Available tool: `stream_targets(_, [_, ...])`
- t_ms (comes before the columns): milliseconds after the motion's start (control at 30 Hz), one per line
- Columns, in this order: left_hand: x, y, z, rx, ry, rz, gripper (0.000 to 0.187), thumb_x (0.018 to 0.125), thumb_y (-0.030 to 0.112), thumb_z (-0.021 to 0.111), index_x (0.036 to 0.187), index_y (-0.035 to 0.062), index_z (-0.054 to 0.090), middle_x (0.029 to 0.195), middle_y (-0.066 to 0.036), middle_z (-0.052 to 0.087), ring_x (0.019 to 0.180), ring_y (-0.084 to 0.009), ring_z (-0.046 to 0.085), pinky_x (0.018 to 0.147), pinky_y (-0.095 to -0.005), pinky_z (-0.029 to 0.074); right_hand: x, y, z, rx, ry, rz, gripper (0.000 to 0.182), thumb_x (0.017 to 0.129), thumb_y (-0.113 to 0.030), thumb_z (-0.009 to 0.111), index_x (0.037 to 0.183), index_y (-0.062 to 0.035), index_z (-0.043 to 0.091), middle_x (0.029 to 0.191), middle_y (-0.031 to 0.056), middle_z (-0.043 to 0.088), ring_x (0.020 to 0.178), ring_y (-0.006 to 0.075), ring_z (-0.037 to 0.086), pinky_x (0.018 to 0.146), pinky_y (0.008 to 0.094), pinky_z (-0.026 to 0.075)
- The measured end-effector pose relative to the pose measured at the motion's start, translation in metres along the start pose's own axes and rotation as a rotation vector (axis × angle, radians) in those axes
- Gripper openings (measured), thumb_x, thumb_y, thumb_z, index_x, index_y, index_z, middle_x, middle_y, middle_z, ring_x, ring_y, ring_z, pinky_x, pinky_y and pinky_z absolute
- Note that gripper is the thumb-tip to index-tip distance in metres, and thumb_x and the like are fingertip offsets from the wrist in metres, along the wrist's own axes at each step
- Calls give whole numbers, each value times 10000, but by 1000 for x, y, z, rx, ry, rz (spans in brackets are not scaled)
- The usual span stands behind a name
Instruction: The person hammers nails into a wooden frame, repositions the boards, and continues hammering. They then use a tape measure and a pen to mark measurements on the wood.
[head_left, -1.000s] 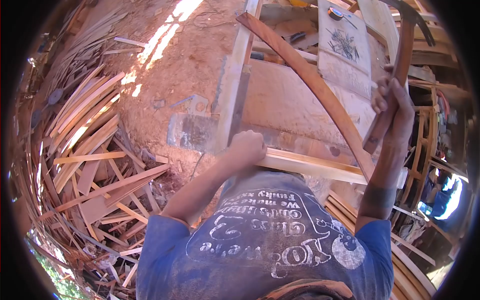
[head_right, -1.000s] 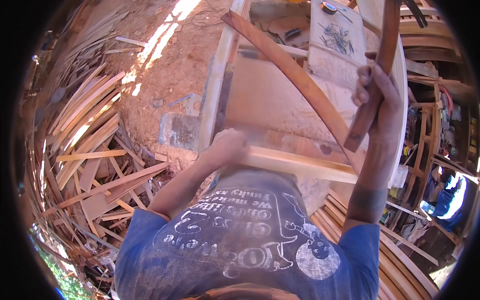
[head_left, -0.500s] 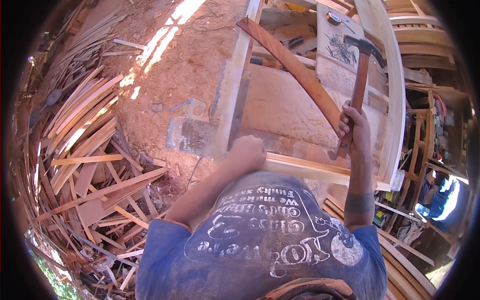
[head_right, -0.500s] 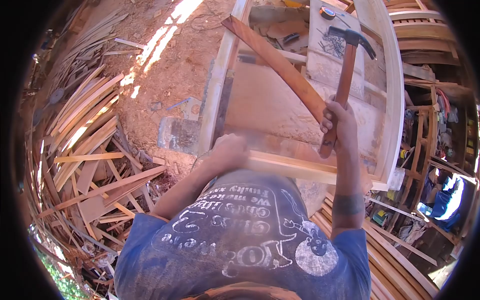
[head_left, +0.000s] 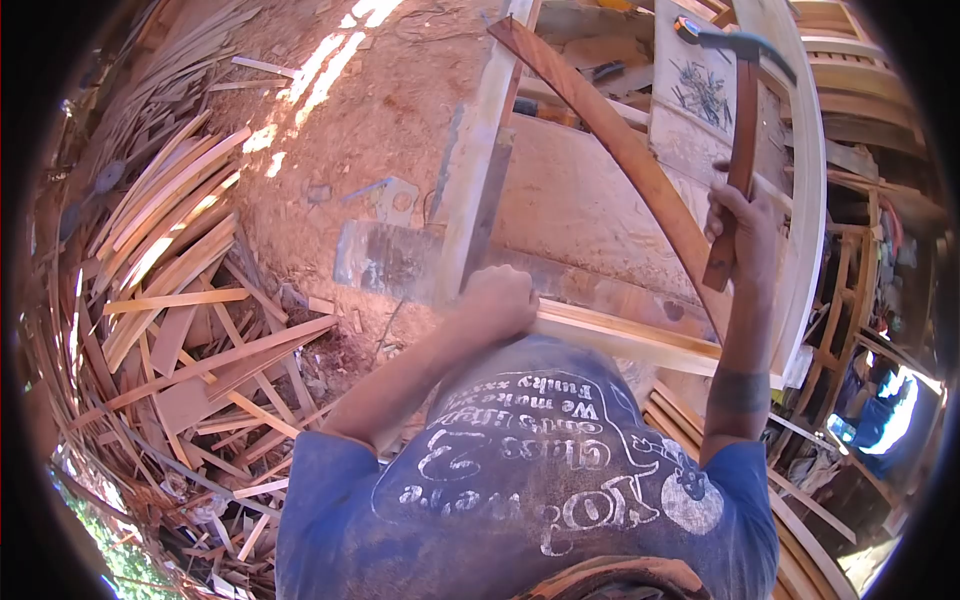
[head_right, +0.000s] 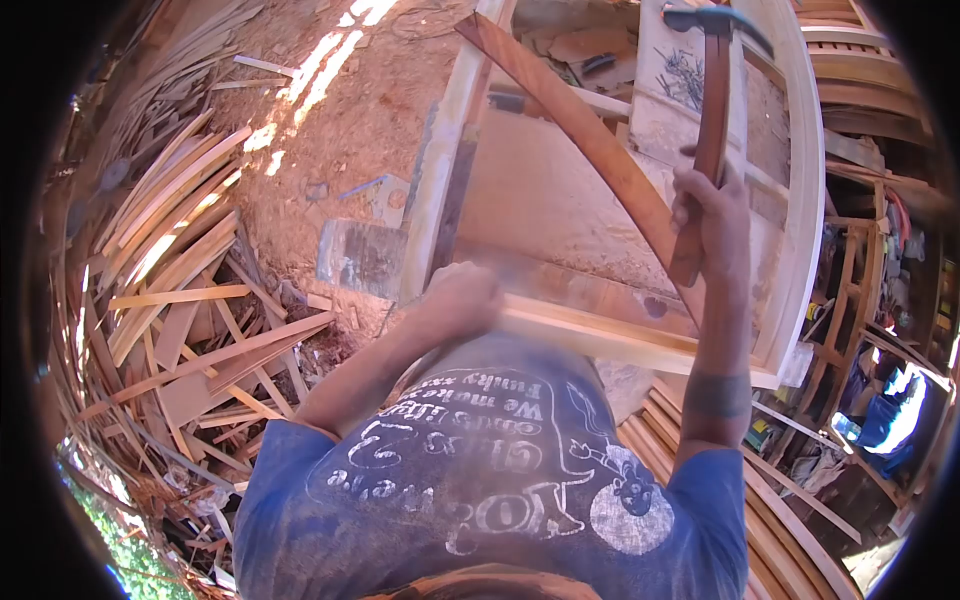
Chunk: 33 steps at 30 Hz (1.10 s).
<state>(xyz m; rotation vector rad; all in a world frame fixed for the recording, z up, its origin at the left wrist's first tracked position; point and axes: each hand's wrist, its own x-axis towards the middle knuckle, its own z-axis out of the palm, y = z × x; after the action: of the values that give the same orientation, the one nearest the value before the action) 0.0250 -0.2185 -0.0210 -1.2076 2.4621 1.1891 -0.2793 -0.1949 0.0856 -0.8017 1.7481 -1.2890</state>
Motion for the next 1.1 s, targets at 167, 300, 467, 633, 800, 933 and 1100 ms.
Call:
stream_targets(167, [2,-3,3,61,-14,-2,289,836,224,580,732,0,729,747,-237,683,729,-387,695,733,-489,551,-11,-3,7,-61,-38,12,450,843,-93,631,1262,22,515,693,8,524,505,89,534,459,246,457])
stream_targets(300, [5,-4,9,76,-11,-12,294,839,227,574,731,5,731,741,-231,684,719,-384,694,719,-492,549,-10,22,18,-47,-50,159,478,833,-81,607,1286,18,493,702,9,490,467,86,485,425,242,437])
stream_targets(467, [4,-4,5,-1,-48,-47,320,841,240,555,741,-18,715,759,-279,657,754,-447,673,777,-536,521,-4,27,31,-10,-39,176,487,836,-75,598,1302,13,484,704,20,492,465,88,480,425,245,435])
stream_targets(633, [3,-5,7,-37,3,-25,308,828,239,560,727,-7,714,770,-267,665,750,-442,670,755,-536,521,14,-4,31,-142,-50,38,435,832,-86,589,1244,25,503,701,30,525,494,97,522,436,267,460])
stream_targets(800, [-4,-10,7,-18,128,179,225,767,196,596,680,25,715,715,-199,681,682,-366,687,664,-498,541,56,-18,-1,-599,-37,37,355,868,-135,629,1197,-10,585,793,54,603,603,143,578,541,323,482])
stream_targets(933, [-4,-9,-3,20,-8,149,238,784,207,581,694,48,734,727,-191,696,690,-344,705,647,-480,557,104,-51,48,-1033,-161,-323,354,816,-146,649,1138,-9,598,749,114,602,628,234,566,596,371,457])
stream_targets(1100, [3,-18,10,-33,-40,193,300,836,221,545,691,36,731,711,-212,691,677,-346,709,638,-472,564,196,-95,214,-1095,-469,-939,456,850,-171,586,1305,-142,582,850,195,641,765,380,643,688,478,506])
